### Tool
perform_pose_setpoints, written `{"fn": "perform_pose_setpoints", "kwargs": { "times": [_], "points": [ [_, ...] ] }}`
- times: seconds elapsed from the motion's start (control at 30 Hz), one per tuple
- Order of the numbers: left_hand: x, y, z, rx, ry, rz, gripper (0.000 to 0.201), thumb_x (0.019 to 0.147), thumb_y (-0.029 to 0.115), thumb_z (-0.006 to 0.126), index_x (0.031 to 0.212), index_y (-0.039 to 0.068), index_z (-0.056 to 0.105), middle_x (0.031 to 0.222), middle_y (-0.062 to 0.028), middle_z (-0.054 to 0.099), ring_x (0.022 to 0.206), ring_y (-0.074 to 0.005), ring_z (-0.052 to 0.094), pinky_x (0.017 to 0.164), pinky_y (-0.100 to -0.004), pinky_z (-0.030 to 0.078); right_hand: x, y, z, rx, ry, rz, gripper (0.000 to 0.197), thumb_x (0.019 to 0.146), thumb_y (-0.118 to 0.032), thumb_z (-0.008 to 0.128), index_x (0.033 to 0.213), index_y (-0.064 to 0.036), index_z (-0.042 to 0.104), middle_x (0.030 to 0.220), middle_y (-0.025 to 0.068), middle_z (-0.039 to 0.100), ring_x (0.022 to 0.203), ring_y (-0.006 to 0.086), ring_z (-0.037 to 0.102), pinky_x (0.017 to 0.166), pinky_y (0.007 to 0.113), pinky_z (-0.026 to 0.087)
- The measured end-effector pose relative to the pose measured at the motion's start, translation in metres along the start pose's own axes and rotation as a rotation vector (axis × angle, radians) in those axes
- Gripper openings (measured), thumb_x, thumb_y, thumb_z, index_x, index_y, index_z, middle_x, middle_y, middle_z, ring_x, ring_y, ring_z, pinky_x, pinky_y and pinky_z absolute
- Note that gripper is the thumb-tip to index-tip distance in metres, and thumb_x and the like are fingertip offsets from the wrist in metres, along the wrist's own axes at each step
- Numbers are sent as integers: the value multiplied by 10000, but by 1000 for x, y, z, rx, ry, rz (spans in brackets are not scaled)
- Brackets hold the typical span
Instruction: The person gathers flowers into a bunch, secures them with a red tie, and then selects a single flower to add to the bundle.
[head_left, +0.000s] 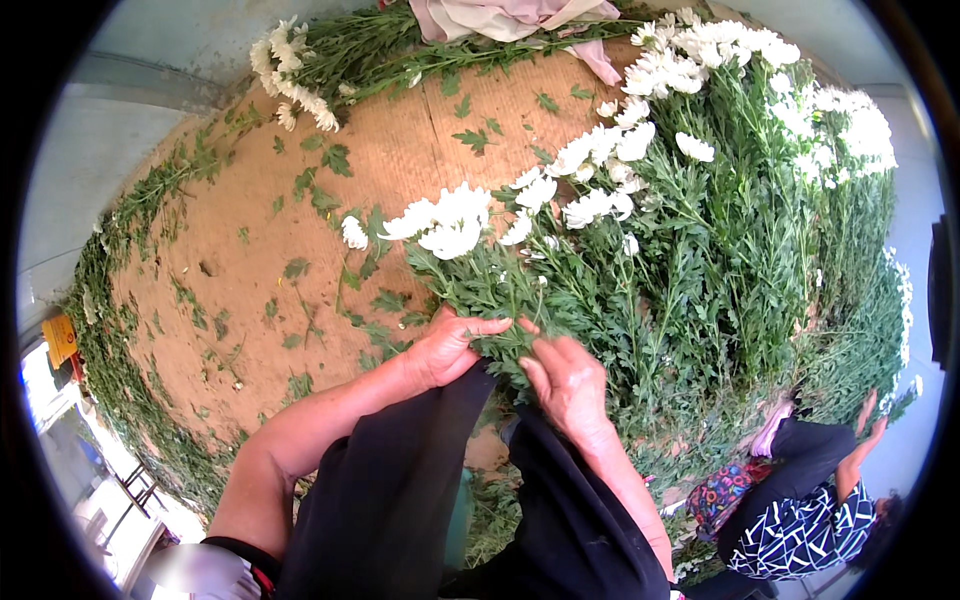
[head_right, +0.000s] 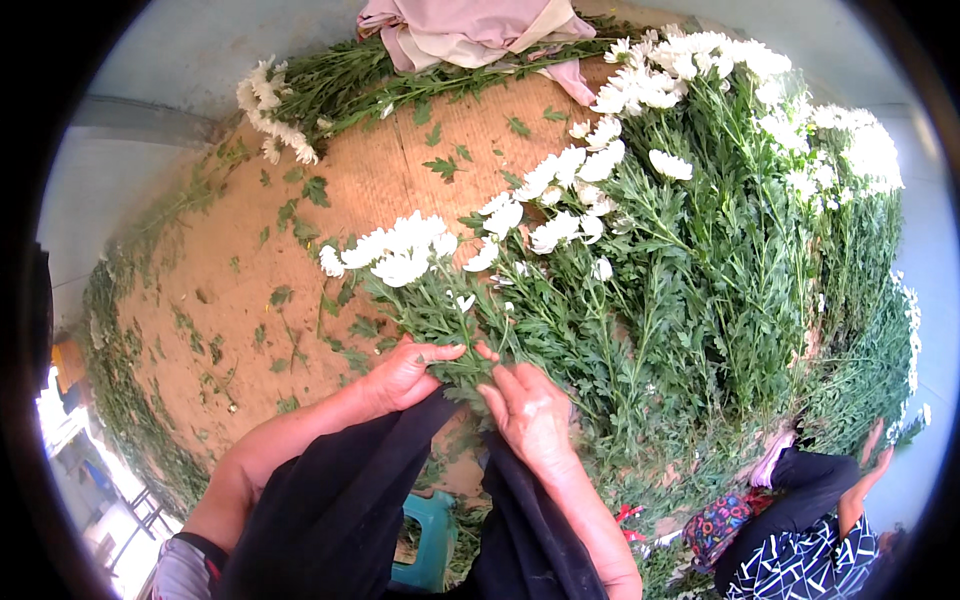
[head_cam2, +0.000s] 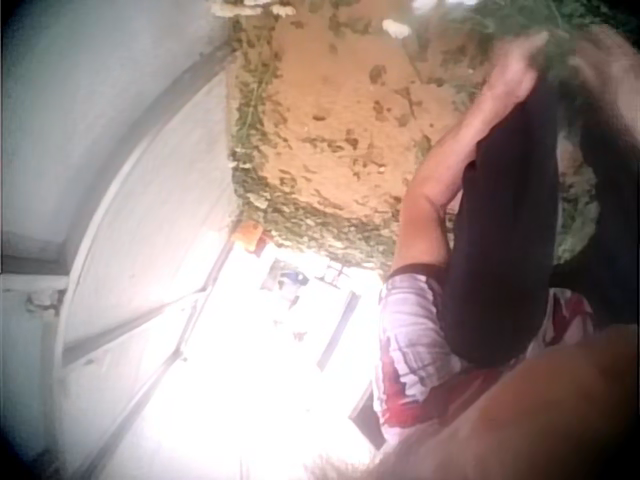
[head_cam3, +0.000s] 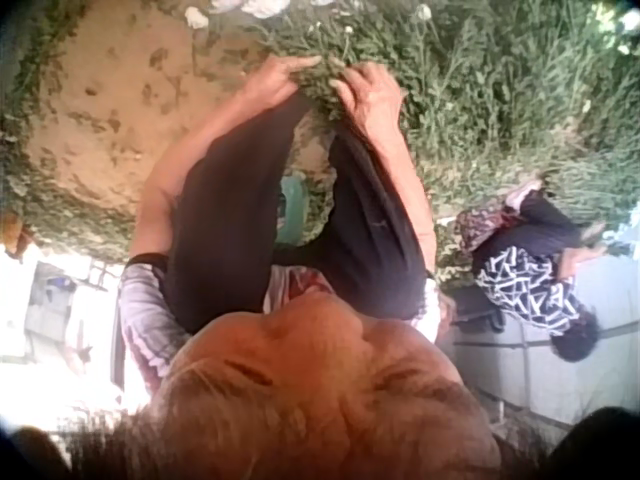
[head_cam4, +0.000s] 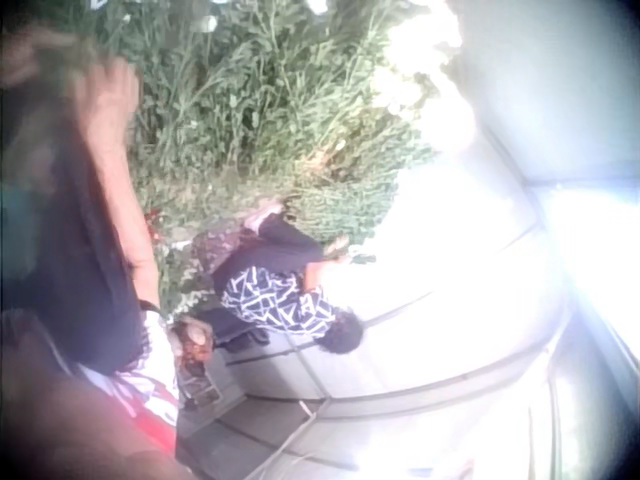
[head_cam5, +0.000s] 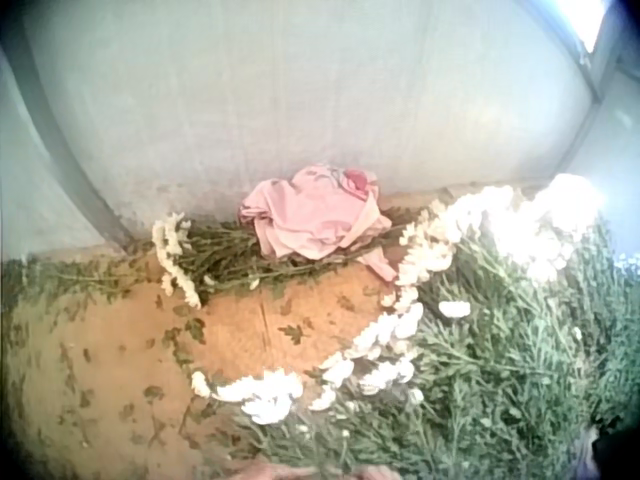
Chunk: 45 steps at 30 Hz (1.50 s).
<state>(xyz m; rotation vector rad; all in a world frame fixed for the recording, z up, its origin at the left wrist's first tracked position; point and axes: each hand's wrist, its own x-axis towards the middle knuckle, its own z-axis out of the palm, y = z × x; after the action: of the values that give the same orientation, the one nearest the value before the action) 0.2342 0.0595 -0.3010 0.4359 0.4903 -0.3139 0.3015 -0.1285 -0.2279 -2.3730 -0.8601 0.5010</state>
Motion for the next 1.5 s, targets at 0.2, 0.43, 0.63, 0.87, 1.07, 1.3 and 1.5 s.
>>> {"fn": "perform_pose_setpoints", "kwargs": {
  "times": [0.2, 0.43, 0.63, 0.87, 1.07, 1.3, 1.5],
  "points": [
    [6, -7, 11, 18, 51, -26, 350, 890, 21, 637, 1236, 4, 583, 1201, -107, 642, 1125, -213, 622, 1008, -377, 489, 58, -24, -13, 343, 211, 119, 220, 794, -139, 774, 981, -48, 703, 889, 61, 594, 725, 255, 611, 636, 355, 512],
    [3, -7, 10, 73, 74, -34, 394, 866, 90, 690, 1238, 51, 563, 1105, -61, 653, 1037, -185, 627, 926, -345, 508, 45, -10, -12, 309, 85, -149, 184, 781, -69, 732, 963, -83, 708, 959, 54, 657, 904, 272, 629, 798, 388, 521],
    [-4, 28, -2, -155, 85, 86, 346, 965, 209, 579, 1278, 104, 475, 978, -170, 650, 938, -322, 658, 946, -550, 515, -28, 10, -48, 640, -499, -24, 165, 852, -144, 720, 979, -40, 708, 1011, 97, 686, 1013, 291, 637, 902, 388, 513],
    [-14, 13, 19, 33, -80, -106, 374, 944, 110, 607, 1303, 57, 513, 1169, -126, 655, 1081, -234, 641, 968, -415, 515, 19, 3, -40, 414, -13, 224, 437, 827, -258, 744, 1160, 11, 655, 1209, 164, 647, 1158, 329, 587, 1010, 412, 457],
    [-39, 19, 18, 156, 204, -111, 375, 881, 70, 643, 1244, 82, 551, 1190, -163, 622, 1191, -321, 590, 1026, -478, 467, 48, -9, 17, 632, 31, 3, 380, 815, -225, 764, 1085, 16, 647, 1160, 185, 648, 1068, 348, 619, 930, 422, 497],
    [-44, 16, -6, -176, -11, -86, 345, 936, 67, 552, 1259, 52, 434, 1177, -238, 619, 1267, -442, 524, 1088, -555, 416, 12, 101, 19, -66, 170, 318, 240, 805, -87, 730, 1042, -89, 690, 998, 71, 632, 943, 285, 609, 814, 384, 490],
    [-41, 17, -7, -166, 0, -91, 346, 937, 79, 563, 1258, 43, 438, 1189, -245, 616, 1263, -432, 527, 1091, -553, 410, -11, 127, 5, 557, 244, 334, 204, 865, 24, 601, 1052, -8, 677, 1025, 26, 628, 955, 142, 586, 872, 265, 445]
  ]
}}
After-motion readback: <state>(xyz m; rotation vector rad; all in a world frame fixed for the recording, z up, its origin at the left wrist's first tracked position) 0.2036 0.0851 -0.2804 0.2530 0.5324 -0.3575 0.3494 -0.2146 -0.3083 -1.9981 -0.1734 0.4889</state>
